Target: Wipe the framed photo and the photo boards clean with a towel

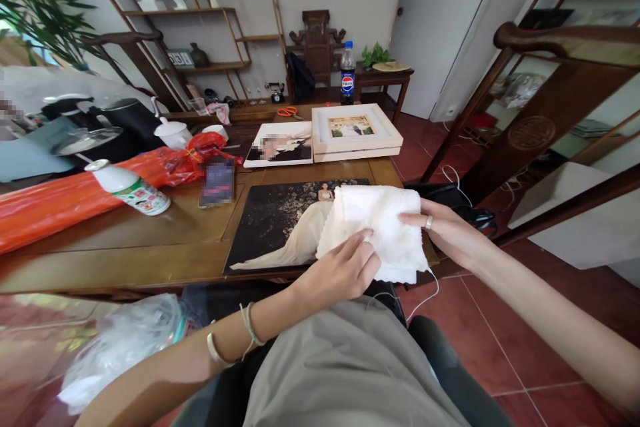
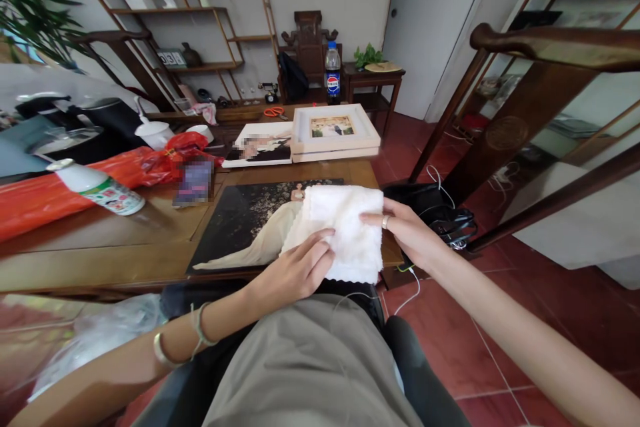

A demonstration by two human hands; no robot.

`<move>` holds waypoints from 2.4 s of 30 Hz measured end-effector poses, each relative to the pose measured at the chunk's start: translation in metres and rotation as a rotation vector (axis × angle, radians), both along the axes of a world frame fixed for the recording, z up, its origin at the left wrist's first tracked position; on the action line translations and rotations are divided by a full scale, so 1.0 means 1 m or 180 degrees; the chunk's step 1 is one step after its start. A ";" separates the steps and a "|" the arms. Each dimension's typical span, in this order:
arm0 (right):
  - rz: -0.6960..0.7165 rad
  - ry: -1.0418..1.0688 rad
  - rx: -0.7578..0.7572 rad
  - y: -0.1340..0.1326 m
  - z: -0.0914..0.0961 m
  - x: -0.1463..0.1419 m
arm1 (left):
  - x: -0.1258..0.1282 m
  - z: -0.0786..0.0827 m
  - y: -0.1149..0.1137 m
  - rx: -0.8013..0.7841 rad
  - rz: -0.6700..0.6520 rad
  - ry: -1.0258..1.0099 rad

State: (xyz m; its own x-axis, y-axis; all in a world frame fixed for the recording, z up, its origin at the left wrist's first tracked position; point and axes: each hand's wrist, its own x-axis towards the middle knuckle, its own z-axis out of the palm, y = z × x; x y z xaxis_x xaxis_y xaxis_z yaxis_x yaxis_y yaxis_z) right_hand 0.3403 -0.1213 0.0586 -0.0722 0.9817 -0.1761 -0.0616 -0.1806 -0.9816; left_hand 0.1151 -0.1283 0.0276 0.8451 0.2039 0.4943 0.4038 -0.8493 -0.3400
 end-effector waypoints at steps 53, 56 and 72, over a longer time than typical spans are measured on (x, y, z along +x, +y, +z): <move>0.0500 -0.4675 0.3106 0.067 -0.034 -0.022 | -0.139 -0.032 0.089 -0.2509 0.2727 -0.2620; 0.0548 -0.4671 0.3299 0.056 -0.037 -0.025 | -0.138 -0.035 0.093 -0.2337 0.2569 -0.2446; 0.0489 -0.4608 0.3397 0.042 -0.043 -0.024 | -0.149 -0.034 0.104 -0.2354 0.1615 -0.1844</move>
